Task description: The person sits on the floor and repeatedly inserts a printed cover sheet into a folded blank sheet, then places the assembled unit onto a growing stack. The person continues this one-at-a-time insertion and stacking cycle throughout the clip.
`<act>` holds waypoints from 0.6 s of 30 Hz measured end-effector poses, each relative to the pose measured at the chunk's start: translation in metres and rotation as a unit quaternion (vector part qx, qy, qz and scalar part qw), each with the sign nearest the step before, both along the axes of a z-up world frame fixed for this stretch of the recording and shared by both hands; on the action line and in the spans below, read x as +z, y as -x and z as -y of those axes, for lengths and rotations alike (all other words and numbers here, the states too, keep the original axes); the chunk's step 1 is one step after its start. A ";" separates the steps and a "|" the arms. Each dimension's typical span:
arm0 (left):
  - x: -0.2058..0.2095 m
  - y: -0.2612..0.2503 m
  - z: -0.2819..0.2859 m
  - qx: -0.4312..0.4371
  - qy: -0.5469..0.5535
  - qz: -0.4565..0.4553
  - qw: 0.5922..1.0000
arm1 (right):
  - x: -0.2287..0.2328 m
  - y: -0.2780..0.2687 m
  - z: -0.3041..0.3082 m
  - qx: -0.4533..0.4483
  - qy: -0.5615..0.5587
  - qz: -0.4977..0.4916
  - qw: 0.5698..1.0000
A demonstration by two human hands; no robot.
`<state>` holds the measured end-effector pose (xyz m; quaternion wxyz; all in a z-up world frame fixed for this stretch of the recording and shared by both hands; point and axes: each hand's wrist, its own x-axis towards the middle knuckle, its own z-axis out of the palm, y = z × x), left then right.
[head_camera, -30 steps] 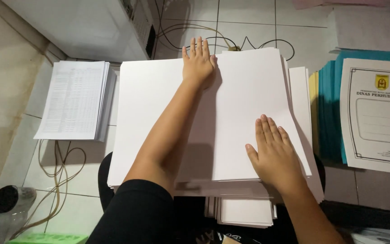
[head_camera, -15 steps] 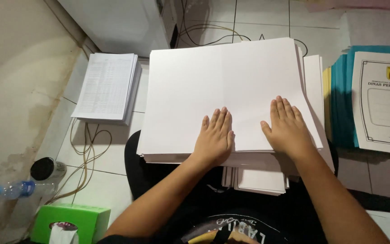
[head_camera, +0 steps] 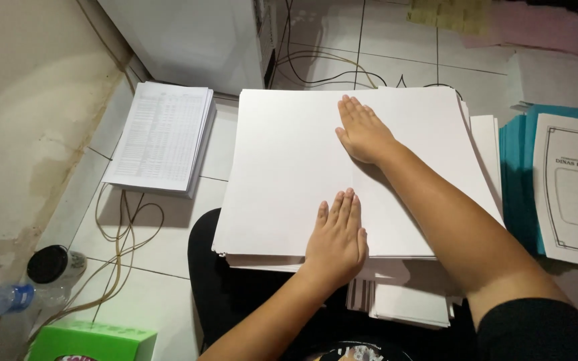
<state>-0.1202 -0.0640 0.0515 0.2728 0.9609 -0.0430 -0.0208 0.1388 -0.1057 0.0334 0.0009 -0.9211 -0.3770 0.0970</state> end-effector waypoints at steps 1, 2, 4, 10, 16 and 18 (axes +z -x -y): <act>0.001 -0.002 -0.002 0.000 0.000 0.000 1.000 | 0.002 -0.007 -0.006 0.000 0.000 0.000 1.000; 0.002 -0.004 -0.003 -0.002 0.005 -0.010 1.000 | 0.005 -0.014 -0.011 -0.024 -0.007 0.002 1.000; 0.000 -0.008 -0.004 -0.010 0.012 -0.017 1.000 | 0.015 -0.022 -0.013 -0.054 -0.012 0.006 0.998; -0.002 -0.004 -0.001 -0.011 -0.009 -0.028 1.000 | 0.021 -0.023 0.048 -0.201 -0.019 0.044 0.978; 0.001 -0.004 0.005 -0.018 -0.045 -0.018 0.999 | 0.001 0.015 0.173 -0.296 -0.013 -0.004 0.955; 0.021 -0.008 0.008 -0.005 -0.100 -0.067 0.993 | -0.014 0.028 0.210 -0.273 0.017 -0.050 0.961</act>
